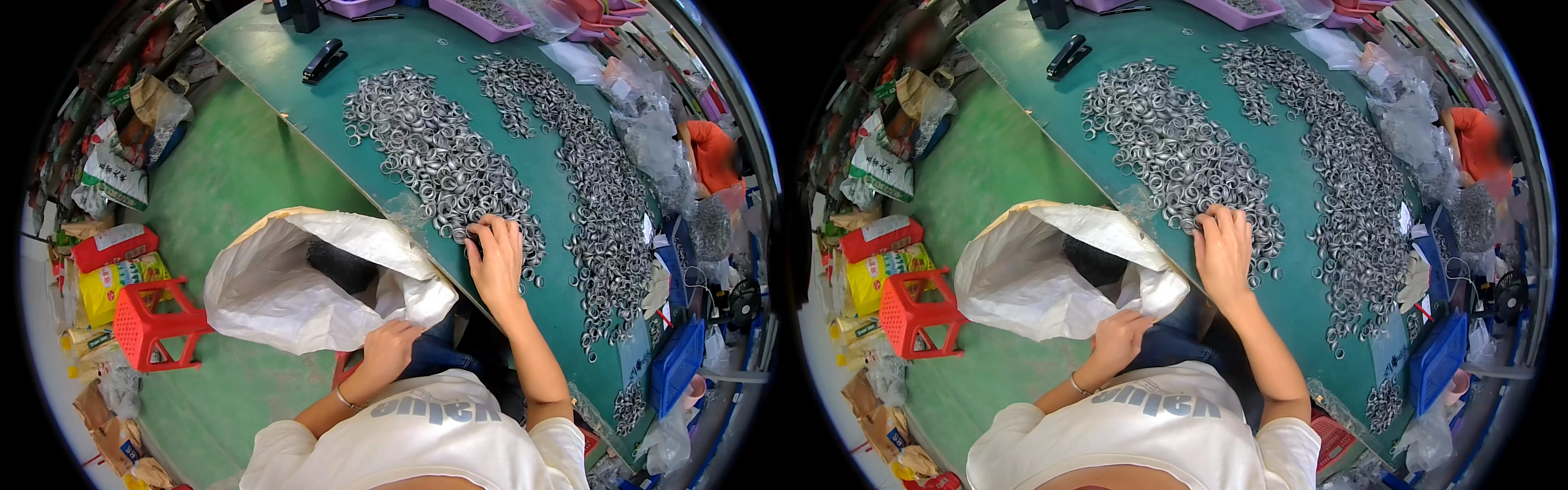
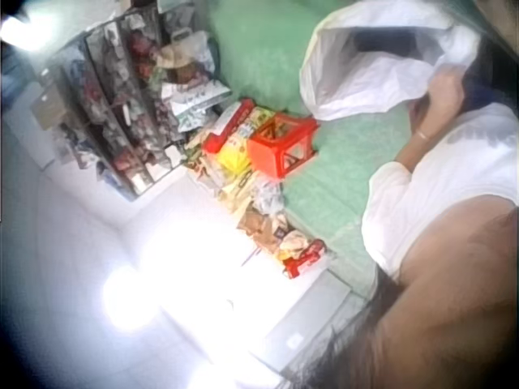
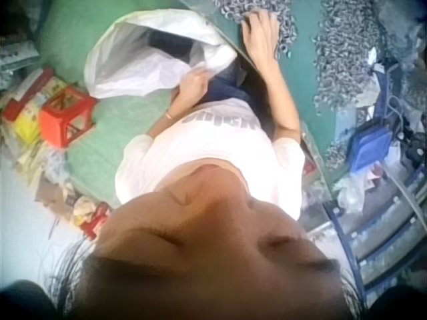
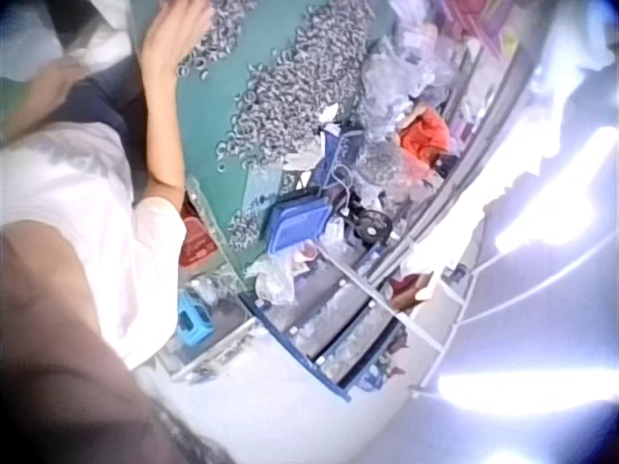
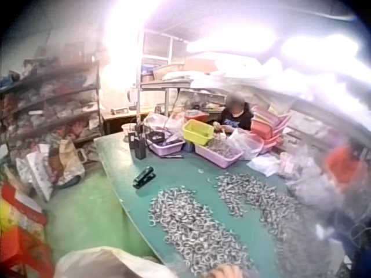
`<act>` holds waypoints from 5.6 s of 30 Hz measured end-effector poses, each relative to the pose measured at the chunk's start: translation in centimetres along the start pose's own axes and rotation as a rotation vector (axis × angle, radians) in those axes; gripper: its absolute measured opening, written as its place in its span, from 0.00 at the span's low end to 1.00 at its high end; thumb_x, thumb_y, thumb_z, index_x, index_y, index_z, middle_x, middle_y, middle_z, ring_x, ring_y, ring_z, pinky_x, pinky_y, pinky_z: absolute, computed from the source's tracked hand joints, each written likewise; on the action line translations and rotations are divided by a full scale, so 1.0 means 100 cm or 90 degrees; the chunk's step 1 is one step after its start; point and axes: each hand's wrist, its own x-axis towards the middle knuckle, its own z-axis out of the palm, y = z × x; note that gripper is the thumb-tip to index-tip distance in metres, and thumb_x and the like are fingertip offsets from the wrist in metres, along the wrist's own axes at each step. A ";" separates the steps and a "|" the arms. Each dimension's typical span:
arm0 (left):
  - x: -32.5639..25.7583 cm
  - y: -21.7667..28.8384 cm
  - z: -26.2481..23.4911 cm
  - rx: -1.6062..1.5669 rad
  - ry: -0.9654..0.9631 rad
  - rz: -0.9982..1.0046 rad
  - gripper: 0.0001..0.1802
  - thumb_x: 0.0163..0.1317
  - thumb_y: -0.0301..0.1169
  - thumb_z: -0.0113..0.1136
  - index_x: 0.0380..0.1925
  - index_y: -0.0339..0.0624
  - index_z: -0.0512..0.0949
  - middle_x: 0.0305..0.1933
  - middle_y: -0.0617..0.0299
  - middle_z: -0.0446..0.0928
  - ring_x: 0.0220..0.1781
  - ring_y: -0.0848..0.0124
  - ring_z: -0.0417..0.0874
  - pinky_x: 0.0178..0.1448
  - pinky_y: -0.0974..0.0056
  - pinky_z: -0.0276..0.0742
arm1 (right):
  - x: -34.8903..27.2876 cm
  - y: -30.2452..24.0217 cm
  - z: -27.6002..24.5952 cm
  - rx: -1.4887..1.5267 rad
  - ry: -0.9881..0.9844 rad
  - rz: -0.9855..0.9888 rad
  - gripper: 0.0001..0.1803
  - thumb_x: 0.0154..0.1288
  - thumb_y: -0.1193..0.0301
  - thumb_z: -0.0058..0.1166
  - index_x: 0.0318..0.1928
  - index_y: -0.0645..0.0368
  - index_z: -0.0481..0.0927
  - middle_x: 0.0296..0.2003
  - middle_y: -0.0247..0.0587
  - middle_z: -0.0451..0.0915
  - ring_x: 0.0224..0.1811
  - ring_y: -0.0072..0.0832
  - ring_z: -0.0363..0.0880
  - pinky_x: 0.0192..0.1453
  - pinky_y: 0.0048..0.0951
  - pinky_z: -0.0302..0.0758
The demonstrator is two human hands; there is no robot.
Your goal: The person picks up small metal rings from a green table by hand and drops them into a large white bag on the floor.
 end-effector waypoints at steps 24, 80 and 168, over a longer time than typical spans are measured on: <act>-0.002 -0.002 0.003 0.000 0.011 0.003 0.08 0.54 0.24 0.59 0.34 0.43 0.84 0.28 0.58 0.78 0.31 0.60 0.80 0.32 0.58 0.77 | 0.008 0.024 -0.004 -0.017 -0.033 0.234 0.05 0.57 0.76 0.58 0.34 0.66 0.80 0.32 0.53 0.80 0.37 0.49 0.79 0.43 0.44 0.75; -0.001 0.000 0.003 -0.002 0.012 -0.011 0.09 0.53 0.25 0.60 0.34 0.47 0.85 0.27 0.59 0.78 0.28 0.59 0.79 0.29 0.57 0.75 | 0.029 0.076 0.003 -0.045 0.094 0.280 0.06 0.54 0.72 0.60 0.28 0.63 0.83 0.31 0.44 0.81 0.35 0.39 0.77 0.41 0.40 0.69; -0.001 0.000 0.006 -0.020 0.028 -0.011 0.08 0.51 0.23 0.60 0.32 0.43 0.83 0.26 0.59 0.77 0.30 0.60 0.79 0.31 0.57 0.74 | -0.023 0.031 -0.041 -0.015 -0.012 0.098 0.08 0.52 0.82 0.56 0.34 0.63 0.80 0.36 0.43 0.77 0.40 0.41 0.74 0.46 0.38 0.70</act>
